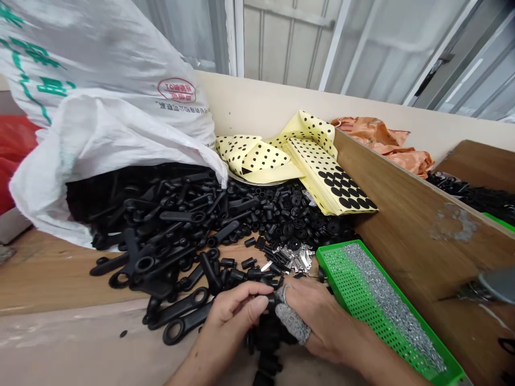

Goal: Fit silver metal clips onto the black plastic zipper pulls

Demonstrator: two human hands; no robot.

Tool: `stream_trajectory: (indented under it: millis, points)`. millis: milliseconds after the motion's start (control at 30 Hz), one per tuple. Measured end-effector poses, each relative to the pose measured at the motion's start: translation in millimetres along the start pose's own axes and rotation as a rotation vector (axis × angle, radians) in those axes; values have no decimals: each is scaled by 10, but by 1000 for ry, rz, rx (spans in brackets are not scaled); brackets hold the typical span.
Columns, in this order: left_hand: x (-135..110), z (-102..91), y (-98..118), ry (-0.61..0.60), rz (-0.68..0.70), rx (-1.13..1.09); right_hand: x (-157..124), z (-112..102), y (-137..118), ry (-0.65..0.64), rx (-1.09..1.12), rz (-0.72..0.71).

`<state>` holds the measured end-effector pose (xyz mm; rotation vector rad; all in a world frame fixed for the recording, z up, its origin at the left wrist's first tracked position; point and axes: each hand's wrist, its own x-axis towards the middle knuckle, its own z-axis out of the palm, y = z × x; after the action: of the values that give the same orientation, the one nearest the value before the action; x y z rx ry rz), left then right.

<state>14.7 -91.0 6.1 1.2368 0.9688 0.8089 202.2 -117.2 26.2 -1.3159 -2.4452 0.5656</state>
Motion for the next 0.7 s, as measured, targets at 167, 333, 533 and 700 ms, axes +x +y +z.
stream_trajectory:
  millis: [167,333,533,700]
  points:
    - [-2,23,30,-30,-71,-118,6,-43,-34,1,-74,-62]
    - [-22,34,36,-33,-62,-108,6,-38,-51,43,-10,-58]
    - [-66,17,22,-14,234,179,-8,42,-54,53,267,-31]
    - [-116,-8,17,-15,493,325,-22,86,-91,68,473,96]
